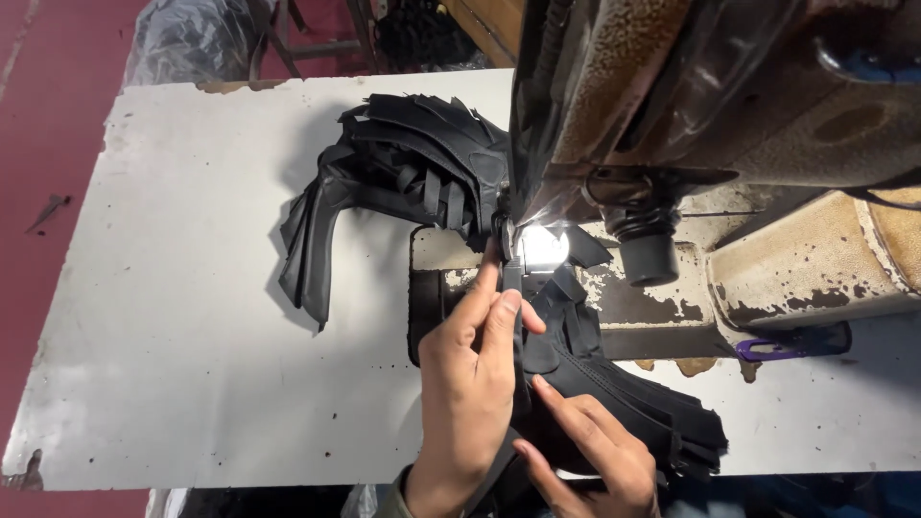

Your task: Sewing black synthetic material components together using an industrial sewing machine to form parts of a shoe.

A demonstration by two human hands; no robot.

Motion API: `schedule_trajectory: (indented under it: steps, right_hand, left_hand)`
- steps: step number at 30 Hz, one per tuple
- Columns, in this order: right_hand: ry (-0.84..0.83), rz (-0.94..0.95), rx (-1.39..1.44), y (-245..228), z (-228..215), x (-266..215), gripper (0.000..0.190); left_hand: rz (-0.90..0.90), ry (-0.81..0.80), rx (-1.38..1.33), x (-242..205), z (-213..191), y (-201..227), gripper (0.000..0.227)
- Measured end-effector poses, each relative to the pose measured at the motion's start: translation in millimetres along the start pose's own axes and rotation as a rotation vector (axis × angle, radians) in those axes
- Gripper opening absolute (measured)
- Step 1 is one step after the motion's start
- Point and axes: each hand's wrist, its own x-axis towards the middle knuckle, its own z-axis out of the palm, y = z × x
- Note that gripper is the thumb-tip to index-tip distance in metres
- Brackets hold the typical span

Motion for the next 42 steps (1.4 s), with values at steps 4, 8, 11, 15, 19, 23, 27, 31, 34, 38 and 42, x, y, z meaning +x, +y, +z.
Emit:
schedule_trajectory:
  steps: [4, 8, 11, 15, 19, 23, 27, 31, 34, 38, 42]
  right_hand:
    - [-0.001, -0.023, -0.008, 0.0, -1.6, 11.5, 0.059]
    - [-0.047, -0.046, -0.033, -8.9, -10.1, 28.8, 0.059]
    - [-0.083, -0.039, -0.011, -17.3, -18.5, 44.4, 0.062]
    - [-0.118, 0.003, -0.064, -23.1, -24.0, 57.1, 0.064]
    - [-0.11, 0.0, -0.091, -24.1, -20.9, 59.9, 0.067]
    - [-0.084, 0.022, -0.114, -23.2, -22.1, 61.1, 0.064]
    - [-0.055, -0.018, -0.152, -28.4, -23.7, 72.9, 0.061]
    - [0.005, -0.065, -0.106, -30.8, -20.9, 86.2, 0.073]
    - [-0.111, 0.136, 0.233, -21.6, -20.1, 96.2, 0.113]
    - [-0.199, 0.237, 0.358, -18.0, -23.3, 102.4, 0.102]
    - [-0.121, 0.073, 0.124, -24.8, -20.5, 99.1, 0.082]
  left_hand:
    - [-0.033, -0.006, -0.008, 12.3, 0.6, 4.1, 0.036]
    - [0.041, 0.032, 0.142, 17.7, -2.4, 3.3, 0.042]
    - [0.098, 0.064, 0.282, 6.8, -13.8, 1.8, 0.04]
    - [0.039, 0.025, 0.206, -0.6, -29.7, 10.3, 0.034]
    - [0.089, 0.032, 0.188, 3.4, -34.7, 14.4, 0.027]
    - [0.052, 0.0, 0.166, 4.2, -33.1, 12.1, 0.025]
    - [-0.025, -0.003, 0.104, 12.8, -33.2, 10.9, 0.025]
    - [-0.022, 0.012, 0.096, 22.7, -32.4, 7.8, 0.029]
    - [-0.087, 0.002, 0.141, 29.4, -33.7, 7.6, 0.03]
    - [-0.17, -0.051, -0.05, 36.0, -34.9, 15.3, 0.032]
    - [-0.171, -0.064, -0.121, 40.5, -35.4, 8.0, 0.032]
